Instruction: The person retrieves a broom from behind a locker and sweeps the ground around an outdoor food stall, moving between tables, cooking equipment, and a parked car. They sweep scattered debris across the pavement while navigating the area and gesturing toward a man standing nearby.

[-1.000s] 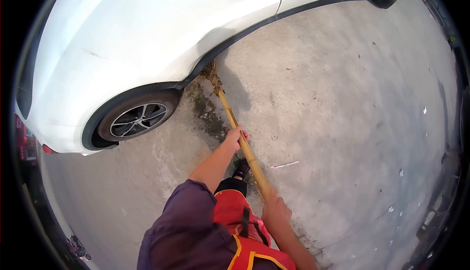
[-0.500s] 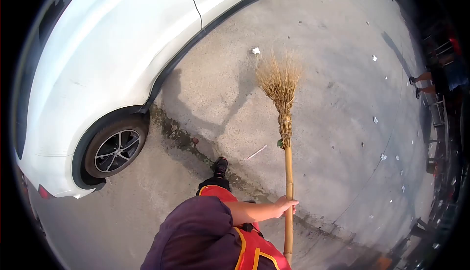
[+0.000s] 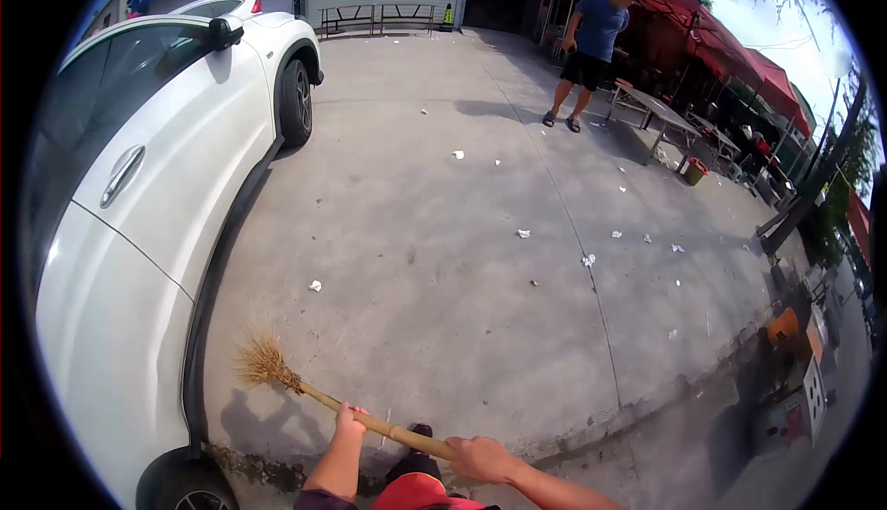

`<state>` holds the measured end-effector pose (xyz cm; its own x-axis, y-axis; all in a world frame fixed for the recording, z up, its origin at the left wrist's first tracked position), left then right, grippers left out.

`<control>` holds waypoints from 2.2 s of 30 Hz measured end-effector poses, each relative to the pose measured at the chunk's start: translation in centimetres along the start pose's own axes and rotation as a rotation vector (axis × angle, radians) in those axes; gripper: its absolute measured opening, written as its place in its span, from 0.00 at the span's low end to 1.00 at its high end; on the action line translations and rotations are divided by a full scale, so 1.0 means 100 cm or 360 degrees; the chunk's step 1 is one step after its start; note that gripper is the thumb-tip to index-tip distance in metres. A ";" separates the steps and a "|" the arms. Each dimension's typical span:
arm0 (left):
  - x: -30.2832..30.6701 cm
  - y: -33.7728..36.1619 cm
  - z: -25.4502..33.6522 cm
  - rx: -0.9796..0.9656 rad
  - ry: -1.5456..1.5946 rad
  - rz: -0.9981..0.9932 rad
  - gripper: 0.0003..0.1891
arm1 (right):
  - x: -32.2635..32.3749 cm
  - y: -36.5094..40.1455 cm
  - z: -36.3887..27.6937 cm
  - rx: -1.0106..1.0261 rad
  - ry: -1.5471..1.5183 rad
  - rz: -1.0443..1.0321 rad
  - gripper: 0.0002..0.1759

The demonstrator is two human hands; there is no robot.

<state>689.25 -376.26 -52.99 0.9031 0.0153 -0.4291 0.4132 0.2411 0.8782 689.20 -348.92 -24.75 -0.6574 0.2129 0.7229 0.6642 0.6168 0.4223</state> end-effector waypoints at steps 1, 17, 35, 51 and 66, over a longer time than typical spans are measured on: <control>-0.011 -0.013 0.000 0.0066 -0.0041 0.0127 0.11 | 0.008 -0.016 0.004 -0.0011 0.0022 -0.0032 0.19; -0.344 0.049 -0.211 0.0429 -0.0829 -0.0771 0.07 | 0.105 0.035 0.118 -0.0452 -0.0438 0.0891 0.25; 0.074 0.109 -0.331 0.0379 -0.0063 0.0499 0.03 | 0.135 0.148 0.279 0.0457 0.0862 0.0310 0.04; 0.120 0.119 -0.385 0.0435 -0.0353 0.0020 0.05 | 0.109 0.248 0.232 0.0547 0.0976 0.0396 0.04; 0.122 0.144 -0.363 0.0217 0.0355 0.0374 0.11 | 0.063 0.240 0.152 0.0514 0.1324 0.0285 0.06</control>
<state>701.94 -337.36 -53.21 0.9339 0.2703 -0.2342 0.2223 0.0742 0.9721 695.58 -321.31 -18.38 -0.0019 -0.2124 0.9772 0.5174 0.8360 0.1827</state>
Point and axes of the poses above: each hand's wrist, its own y-axis away from the middle knuckle, its own x-axis out of the back of the hand, z = x × y, the point moved 4 cm from there along -y, towards the middle knuckle, and after that the axes turned 2 degrees about z, right-handed, at the moved point
